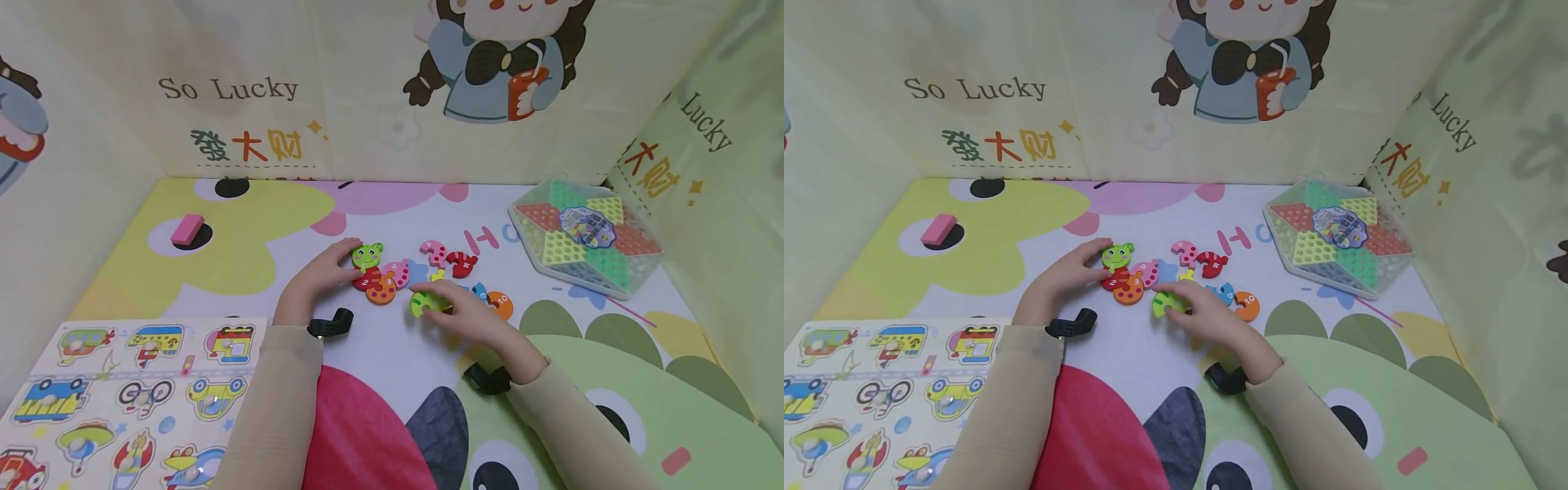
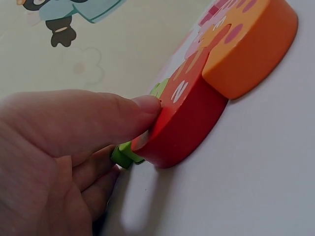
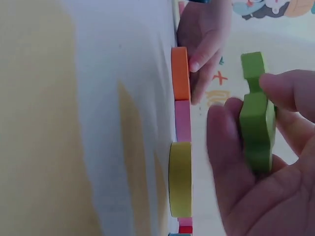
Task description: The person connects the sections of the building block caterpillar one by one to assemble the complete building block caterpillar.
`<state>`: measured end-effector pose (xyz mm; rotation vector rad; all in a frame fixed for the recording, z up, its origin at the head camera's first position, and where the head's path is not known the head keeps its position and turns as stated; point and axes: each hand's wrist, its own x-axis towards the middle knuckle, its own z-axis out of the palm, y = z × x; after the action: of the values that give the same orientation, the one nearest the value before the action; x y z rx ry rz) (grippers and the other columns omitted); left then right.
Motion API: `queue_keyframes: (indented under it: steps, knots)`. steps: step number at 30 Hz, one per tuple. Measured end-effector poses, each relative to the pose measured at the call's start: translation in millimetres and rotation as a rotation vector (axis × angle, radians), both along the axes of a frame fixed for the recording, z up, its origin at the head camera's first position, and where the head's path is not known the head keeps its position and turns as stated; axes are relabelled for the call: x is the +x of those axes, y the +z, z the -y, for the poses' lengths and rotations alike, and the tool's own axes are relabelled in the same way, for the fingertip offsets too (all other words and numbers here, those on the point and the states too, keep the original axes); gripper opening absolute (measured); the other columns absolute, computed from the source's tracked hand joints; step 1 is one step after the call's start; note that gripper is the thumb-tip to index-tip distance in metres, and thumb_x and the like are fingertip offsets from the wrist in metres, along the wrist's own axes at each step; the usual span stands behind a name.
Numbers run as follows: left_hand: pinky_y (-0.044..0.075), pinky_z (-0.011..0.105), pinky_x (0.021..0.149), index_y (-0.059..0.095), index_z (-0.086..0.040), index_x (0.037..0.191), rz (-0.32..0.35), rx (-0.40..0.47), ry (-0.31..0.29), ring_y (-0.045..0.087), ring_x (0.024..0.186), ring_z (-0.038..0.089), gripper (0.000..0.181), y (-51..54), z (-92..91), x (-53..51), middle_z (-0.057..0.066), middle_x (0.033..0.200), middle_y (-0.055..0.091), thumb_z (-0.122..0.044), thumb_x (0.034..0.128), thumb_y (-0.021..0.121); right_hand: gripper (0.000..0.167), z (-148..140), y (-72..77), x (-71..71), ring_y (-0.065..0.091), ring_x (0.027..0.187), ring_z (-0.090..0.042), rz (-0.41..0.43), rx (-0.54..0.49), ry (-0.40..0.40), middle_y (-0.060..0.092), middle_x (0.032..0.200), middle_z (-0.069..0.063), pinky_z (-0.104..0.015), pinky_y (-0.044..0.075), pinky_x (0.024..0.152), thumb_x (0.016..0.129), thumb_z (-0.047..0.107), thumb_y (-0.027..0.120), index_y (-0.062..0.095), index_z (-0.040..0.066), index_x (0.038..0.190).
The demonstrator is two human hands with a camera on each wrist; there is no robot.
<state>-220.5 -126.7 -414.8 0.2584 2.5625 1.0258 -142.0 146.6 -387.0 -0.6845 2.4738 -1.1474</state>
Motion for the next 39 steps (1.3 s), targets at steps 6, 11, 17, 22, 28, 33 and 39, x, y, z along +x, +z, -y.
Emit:
queue_keyframes:
  steps: [6, 11, 17, 22, 28, 33, 39]
  knots:
    - [0.023, 0.051, 0.110, 0.031, -0.024, 0.141, -0.001, 0.009, 0.000, 0.016, 0.140, 0.021, 0.066, -0.2, -0.1, -0.2, 0.001, 0.150, 0.023, -0.029, 0.0824, 0.060, 0.040, 0.4, -2.1, -1.8, 0.048, 0.100, -0.019, 0.075, -0.039, -0.051, 0.054, 0.116, -0.004, -0.032, 0.046, 0.084, 0.085, 0.023, 0.062, 0.054, 0.016, 0.124]
    - [0.023, 0.051, 0.109, 0.032, -0.024, 0.141, -0.004, 0.013, 0.000, 0.016, 0.140, 0.021, 0.066, -1.0, 0.1, -0.4, 0.000, 0.150, 0.023, -0.029, 0.0820, 0.061, 0.038, -0.3, -3.5, -2.2, 0.048, 0.099, -0.018, 0.067, -0.067, -0.024, 0.054, 0.115, -0.001, -0.031, 0.047, 0.082, 0.085, 0.022, 0.062, 0.054, 0.016, 0.123]
    - [0.023, 0.051, 0.109, 0.032, -0.024, 0.141, -0.007, 0.006, 0.001, 0.016, 0.140, 0.021, 0.066, -1.1, 0.1, -0.3, 0.000, 0.151, 0.023, -0.030, 0.0824, 0.060, 0.033, 0.4, -1.8, -0.4, 0.048, 0.099, -0.016, 0.024, -0.086, 0.013, 0.055, 0.110, -0.001, -0.028, 0.049, 0.078, 0.086, 0.018, 0.060, 0.059, 0.014, 0.118]
    - [0.022, 0.051, 0.110, 0.031, -0.025, 0.141, -0.008, 0.001, 0.000, 0.015, 0.140, 0.021, 0.065, -0.1, 0.1, 0.3, 0.000, 0.151, 0.023, -0.030, 0.0827, 0.060, 0.046, -0.1, -0.3, -1.2, 0.044, 0.097, -0.020, 0.031, -0.105, 0.013, 0.051, 0.114, -0.008, -0.027, 0.046, 0.076, 0.085, 0.015, 0.061, 0.050, 0.011, 0.129]
    - [0.022, 0.052, 0.110, 0.031, -0.025, 0.142, -0.005, 0.015, -0.004, 0.015, 0.140, 0.022, 0.066, 1.1, 0.2, 0.8, 0.001, 0.151, 0.022, -0.029, 0.0826, 0.060, 0.050, -1.7, 13.7, -16.7, 0.049, 0.103, -0.021, 0.056, -0.114, -0.020, 0.045, 0.130, -0.009, -0.030, 0.048, 0.084, 0.085, 0.008, 0.059, 0.044, 0.010, 0.133]
    - [0.021, 0.052, 0.110, 0.031, -0.025, 0.141, -0.005, 0.011, -0.002, 0.015, 0.140, 0.021, 0.065, 1.0, 1.2, 1.3, 0.000, 0.151, 0.022, -0.030, 0.0828, 0.059, 0.050, 3.5, 29.2, -43.7, 0.052, 0.087, -0.022, 0.093, -0.070, -0.073, 0.046, 0.127, -0.005, -0.024, 0.048, 0.070, 0.085, 0.012, 0.061, 0.045, 0.016, 0.133]
    - [0.022, 0.051, 0.110, 0.032, -0.025, 0.141, -0.002, 0.021, -0.004, 0.015, 0.140, 0.021, 0.065, 1.4, 0.8, 1.0, 0.000, 0.151, 0.022, -0.030, 0.0830, 0.059, 0.049, 15.2, 26.8, -65.4, 0.048, 0.082, -0.020, 0.068, 0.087, -0.060, 0.047, 0.120, -0.004, -0.025, 0.046, 0.066, 0.085, 0.017, 0.061, 0.046, 0.020, 0.132]
